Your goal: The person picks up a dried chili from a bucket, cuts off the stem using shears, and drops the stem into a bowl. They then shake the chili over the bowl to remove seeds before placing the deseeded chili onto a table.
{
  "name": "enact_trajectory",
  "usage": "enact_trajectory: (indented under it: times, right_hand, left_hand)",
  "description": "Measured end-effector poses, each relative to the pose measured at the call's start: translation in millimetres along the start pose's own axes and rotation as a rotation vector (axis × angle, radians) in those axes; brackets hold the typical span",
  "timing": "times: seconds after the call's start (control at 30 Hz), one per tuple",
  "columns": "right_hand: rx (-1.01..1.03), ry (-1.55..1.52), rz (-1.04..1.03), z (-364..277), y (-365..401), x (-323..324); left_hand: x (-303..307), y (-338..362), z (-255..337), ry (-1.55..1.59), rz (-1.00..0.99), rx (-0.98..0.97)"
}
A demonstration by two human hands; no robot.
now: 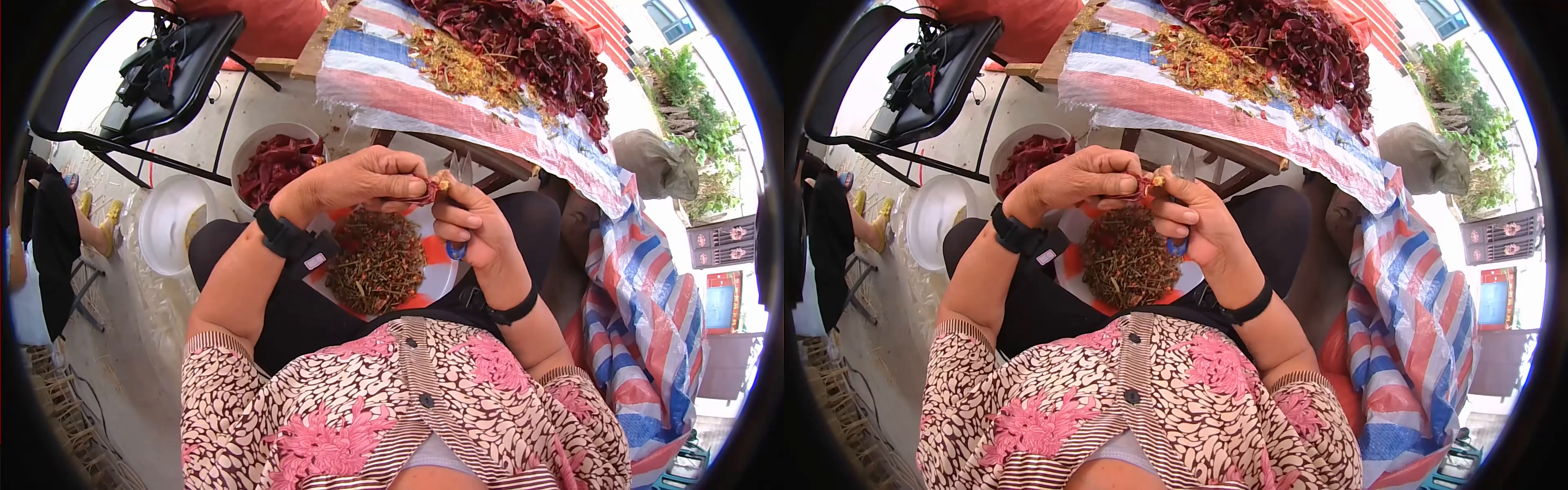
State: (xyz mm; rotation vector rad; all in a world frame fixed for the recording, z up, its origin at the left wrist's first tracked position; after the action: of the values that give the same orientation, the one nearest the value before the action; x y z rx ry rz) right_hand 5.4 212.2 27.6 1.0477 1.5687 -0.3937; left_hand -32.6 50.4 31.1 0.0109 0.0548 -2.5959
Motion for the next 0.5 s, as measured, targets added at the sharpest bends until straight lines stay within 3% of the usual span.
enact_trajectory:
  times: [0.03,0.13,0.17,0.23,0.3,0.37,0.47,0.5]
  right_hand:
    - [-0.014,-0.027,-0.019,1.7,-0.9,-1.5]
    - [0.562,0.596,0.062,-0.9,8.5,-23.8]
    - [0.621,0.803,0.051,-1.1,12.6,-25.3]
    - [0.753,0.859,-0.033,6.6,17.8,-31.3]
    - [0.885,0.843,-0.099,11.0,28.8,-39.2]
    - [0.926,1.067,-0.107,7.1,38.6,-48.7]
    - [0.878,1.46,-0.049,2.8,38.7,-39.0]
    - [0.832,1.561,-0.036,5.5,33.0,-26.9]
  left_hand:
    - [0.6,-0.3,-3.0,-0.01,0.013,-0.021]
    - [4.3,-0.9,-7.1,-0.138,0.138,-0.057]
    - [5.2,0.9,-5.5,-0.153,0.123,-0.039]
    - [6.6,5.1,0.6,-0.184,0.091,0.0]
    - [23.3,9.1,-9.8,-0.53,0.299,0.089]
    - [44.3,17.4,-19.0,-0.8,0.487,0.264]
    - [66.4,34.5,-26.2,-0.845,0.664,0.341]
    - [74.5,43.4,-29.7,-1.05,0.696,0.317]
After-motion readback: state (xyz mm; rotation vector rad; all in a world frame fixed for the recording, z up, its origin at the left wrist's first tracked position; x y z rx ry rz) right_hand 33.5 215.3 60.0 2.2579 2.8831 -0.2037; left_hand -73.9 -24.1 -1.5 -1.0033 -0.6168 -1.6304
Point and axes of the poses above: each hand's wrist, its own y-axis away from the middle knuckle, its own x-axis out of the back of the hand, z = x × y, the point moved 4 cm from there along -y, towards the middle knuckle, and after that the axes turned 15 degrees about -y, right-handed, at the moved point
